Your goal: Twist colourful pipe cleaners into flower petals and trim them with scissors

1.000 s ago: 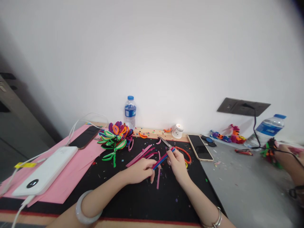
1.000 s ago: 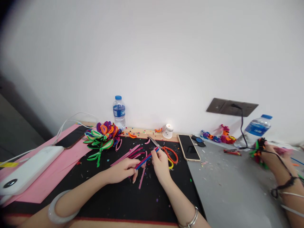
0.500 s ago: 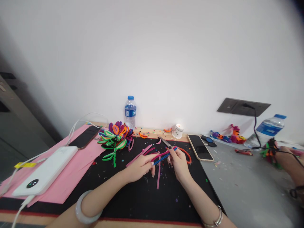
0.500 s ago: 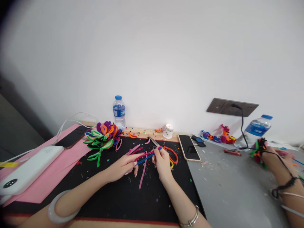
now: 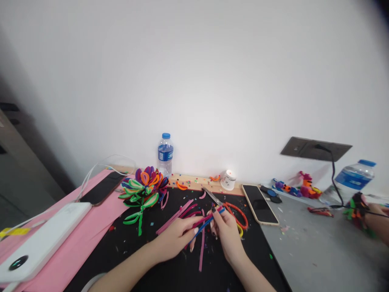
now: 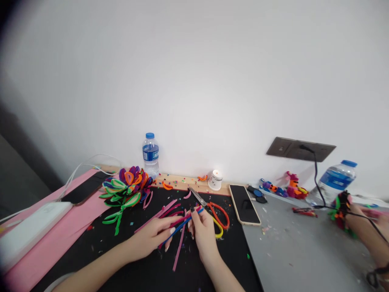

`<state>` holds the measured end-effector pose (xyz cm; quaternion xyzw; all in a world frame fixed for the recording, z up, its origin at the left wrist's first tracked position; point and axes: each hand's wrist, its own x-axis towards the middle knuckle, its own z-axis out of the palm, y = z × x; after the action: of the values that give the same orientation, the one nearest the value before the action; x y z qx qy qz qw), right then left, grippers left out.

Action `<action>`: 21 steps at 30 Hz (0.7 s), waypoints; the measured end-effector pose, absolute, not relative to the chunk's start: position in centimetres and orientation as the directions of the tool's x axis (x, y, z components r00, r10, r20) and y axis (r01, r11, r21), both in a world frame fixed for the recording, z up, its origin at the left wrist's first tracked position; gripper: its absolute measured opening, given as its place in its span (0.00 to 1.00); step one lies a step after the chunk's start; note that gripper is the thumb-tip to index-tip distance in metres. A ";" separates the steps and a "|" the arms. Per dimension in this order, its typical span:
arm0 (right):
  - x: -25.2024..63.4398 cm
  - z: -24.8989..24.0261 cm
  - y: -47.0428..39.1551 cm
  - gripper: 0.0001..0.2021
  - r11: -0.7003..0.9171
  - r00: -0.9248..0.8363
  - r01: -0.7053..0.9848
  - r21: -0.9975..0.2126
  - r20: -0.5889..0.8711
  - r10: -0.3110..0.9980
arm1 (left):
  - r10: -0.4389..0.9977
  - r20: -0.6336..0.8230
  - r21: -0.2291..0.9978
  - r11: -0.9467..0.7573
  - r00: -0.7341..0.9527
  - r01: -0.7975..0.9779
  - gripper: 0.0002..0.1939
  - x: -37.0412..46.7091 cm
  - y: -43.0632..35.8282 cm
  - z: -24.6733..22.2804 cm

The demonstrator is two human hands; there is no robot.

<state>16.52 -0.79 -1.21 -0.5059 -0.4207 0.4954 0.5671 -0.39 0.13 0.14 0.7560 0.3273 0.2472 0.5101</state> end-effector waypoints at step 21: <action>15.5 -5.2 0.4 0.24 -0.075 0.175 -0.200 -0.977 -0.111 0.978 | 0.683 -0.182 0.896 0.411 0.707 -0.167 0.17 -0.7 3.0 -2.1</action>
<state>15.47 0.36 -5.19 -0.5168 -0.3767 0.5200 0.5662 -0.68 3.01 -2.09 0.4719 0.2736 0.2676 0.7943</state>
